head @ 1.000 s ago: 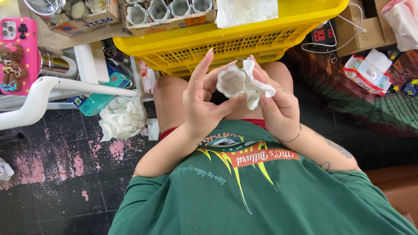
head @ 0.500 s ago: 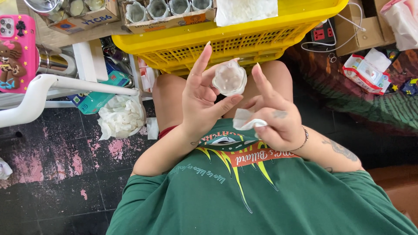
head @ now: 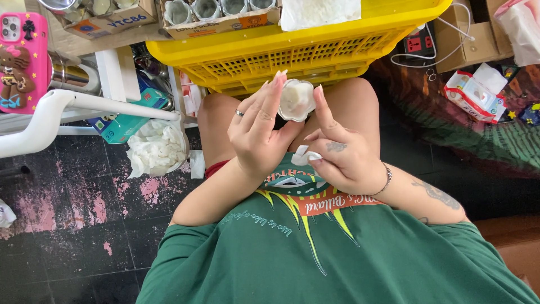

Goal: Cleaning wax residue from a flower-shaped candle mold using a tissue.

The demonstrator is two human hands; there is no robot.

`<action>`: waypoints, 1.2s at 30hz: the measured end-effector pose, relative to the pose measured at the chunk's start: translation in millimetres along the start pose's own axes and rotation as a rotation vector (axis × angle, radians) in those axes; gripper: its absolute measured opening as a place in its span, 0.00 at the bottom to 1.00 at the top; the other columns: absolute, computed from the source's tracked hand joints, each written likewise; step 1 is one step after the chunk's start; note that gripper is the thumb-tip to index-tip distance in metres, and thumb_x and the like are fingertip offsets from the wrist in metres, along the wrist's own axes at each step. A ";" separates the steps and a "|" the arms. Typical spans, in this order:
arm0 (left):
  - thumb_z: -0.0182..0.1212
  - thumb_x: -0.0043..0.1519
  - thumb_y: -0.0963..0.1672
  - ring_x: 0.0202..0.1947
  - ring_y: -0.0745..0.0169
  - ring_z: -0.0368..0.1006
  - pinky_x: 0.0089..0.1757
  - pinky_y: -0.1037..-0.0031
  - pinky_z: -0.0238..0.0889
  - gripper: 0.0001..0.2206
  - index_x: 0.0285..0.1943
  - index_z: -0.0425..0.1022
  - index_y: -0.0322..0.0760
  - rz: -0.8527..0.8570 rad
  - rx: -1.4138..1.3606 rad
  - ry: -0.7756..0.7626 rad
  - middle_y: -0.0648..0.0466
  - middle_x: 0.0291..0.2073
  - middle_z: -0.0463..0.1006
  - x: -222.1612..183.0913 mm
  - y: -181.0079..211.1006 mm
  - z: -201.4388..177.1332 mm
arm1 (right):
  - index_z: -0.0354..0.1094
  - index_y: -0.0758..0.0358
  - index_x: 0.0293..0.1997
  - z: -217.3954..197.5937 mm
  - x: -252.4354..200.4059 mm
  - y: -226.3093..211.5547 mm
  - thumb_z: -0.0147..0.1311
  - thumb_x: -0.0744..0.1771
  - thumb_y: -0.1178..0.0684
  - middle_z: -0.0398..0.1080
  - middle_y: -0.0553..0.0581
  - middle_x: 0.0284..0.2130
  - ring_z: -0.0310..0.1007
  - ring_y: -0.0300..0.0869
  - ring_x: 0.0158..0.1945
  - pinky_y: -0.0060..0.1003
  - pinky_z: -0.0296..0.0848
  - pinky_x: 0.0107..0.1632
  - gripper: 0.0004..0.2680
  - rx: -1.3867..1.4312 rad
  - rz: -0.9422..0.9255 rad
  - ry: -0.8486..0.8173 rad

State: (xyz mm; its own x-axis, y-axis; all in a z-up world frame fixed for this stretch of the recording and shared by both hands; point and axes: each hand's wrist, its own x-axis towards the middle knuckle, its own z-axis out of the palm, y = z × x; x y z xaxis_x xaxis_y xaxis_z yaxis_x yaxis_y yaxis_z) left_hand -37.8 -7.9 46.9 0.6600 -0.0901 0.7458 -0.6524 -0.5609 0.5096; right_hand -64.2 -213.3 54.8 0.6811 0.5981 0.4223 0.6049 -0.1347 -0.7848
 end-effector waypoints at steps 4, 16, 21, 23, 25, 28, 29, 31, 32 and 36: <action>0.78 0.58 0.38 0.56 0.50 0.79 0.57 0.68 0.73 0.29 0.68 0.68 0.28 0.021 0.040 0.008 0.47 0.58 0.78 0.7 0.2 2.1 | 0.71 0.70 0.34 1.6 3.6 -4.1 0.54 0.67 0.62 0.36 0.86 0.73 0.80 0.49 0.54 0.42 0.78 0.60 0.04 -0.071 0.029 0.002; 0.76 0.60 0.41 0.55 0.51 0.78 0.60 0.61 0.72 0.27 0.67 0.69 0.29 -0.014 0.083 0.014 0.47 0.58 0.78 -1.7 -8.6 3.7 | 0.75 0.69 0.38 -0.7 -5.8 7.1 0.54 0.67 0.60 0.41 0.81 0.74 0.81 0.50 0.46 0.45 0.79 0.55 0.04 -0.114 0.079 -0.092; 0.75 0.58 0.40 0.58 0.49 0.79 0.56 0.69 0.71 0.29 0.68 0.69 0.27 -0.161 -0.034 -0.019 0.45 0.59 0.79 1.3 -15.6 1.5 | 0.70 0.65 0.36 -13.6 -10.9 28.6 0.47 0.72 0.47 0.40 0.63 0.80 0.74 0.39 0.28 0.49 0.76 0.49 0.13 1.327 0.182 0.215; 0.75 0.58 0.39 0.57 0.52 0.80 0.55 0.71 0.72 0.29 0.68 0.68 0.28 -0.200 -0.061 -0.012 0.46 0.58 0.79 0.3 -18.0 4.0 | 0.68 0.65 0.33 -26.3 -1.6 47.0 0.45 0.71 0.46 0.42 0.65 0.79 0.72 0.39 0.26 0.47 0.76 0.45 0.14 1.434 0.182 0.250; 0.76 0.58 0.38 0.56 0.55 0.80 0.55 0.73 0.72 0.30 0.69 0.68 0.28 -0.241 -0.086 -0.003 0.47 0.58 0.80 -2.8 -23.0 4.6 | 0.66 0.65 0.30 -40.0 9.4 69.9 0.44 0.71 0.46 0.44 0.66 0.79 0.69 0.40 0.25 0.46 0.76 0.42 0.15 1.543 0.183 0.281; 0.76 0.60 0.36 0.55 0.59 0.79 0.56 0.74 0.73 0.31 0.72 0.66 0.29 -0.248 -0.194 0.023 0.47 0.59 0.79 -5.0 -31.9 1.3 | 0.64 0.61 0.28 -63.4 29.6 111.5 0.42 0.69 0.46 0.46 0.65 0.77 0.70 0.41 0.24 0.46 0.75 0.43 0.13 1.546 0.098 0.296; 0.76 0.59 0.37 0.55 0.59 0.79 0.56 0.74 0.73 0.31 0.71 0.66 0.30 -0.249 -0.155 0.009 0.47 0.59 0.79 -4.1 -32.8 -1.7 | 0.64 0.61 0.27 -70.6 35.8 125.3 0.42 0.70 0.46 0.49 0.63 0.76 0.70 0.41 0.26 0.45 0.75 0.44 0.14 1.324 0.108 0.302; 0.76 0.59 0.37 0.56 0.58 0.79 0.55 0.74 0.73 0.30 0.71 0.67 0.30 -0.249 -0.113 0.000 0.47 0.58 0.80 -3.0 -35.1 -6.1 | 0.63 0.60 0.26 -80.9 45.8 161.9 0.41 0.72 0.46 0.51 0.61 0.76 0.71 0.41 0.27 0.44 0.74 0.46 0.15 1.102 0.114 0.299; 0.76 0.58 0.37 0.55 0.58 0.79 0.55 0.74 0.73 0.30 0.70 0.68 0.30 -0.260 -0.105 -0.004 0.47 0.57 0.80 -2.7 -36.5 -7.6 | 0.66 0.66 0.30 -84.2 49.9 184.5 0.42 0.70 0.50 0.61 0.68 0.65 0.71 0.44 0.31 0.44 0.69 0.41 0.13 0.891 0.274 0.356; 0.77 0.58 0.38 0.54 0.57 0.79 0.56 0.71 0.73 0.30 0.69 0.68 0.29 -0.269 -0.060 -0.011 0.46 0.56 0.80 1.3 -40.2 -13.0 | 0.70 0.76 0.40 -86.2 86.3 226.5 0.49 0.69 0.54 0.66 0.69 0.57 0.74 0.56 0.41 0.51 0.71 0.38 0.10 0.155 0.411 0.276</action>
State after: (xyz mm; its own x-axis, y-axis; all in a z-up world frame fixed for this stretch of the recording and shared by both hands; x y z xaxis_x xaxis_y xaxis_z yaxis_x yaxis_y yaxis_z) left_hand -15.5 25.2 33.0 0.8164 0.0468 0.5756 -0.4737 -0.5159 0.7138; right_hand 167.2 -260.3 -47.5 0.9457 0.2874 0.1522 0.2103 -0.1837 -0.9602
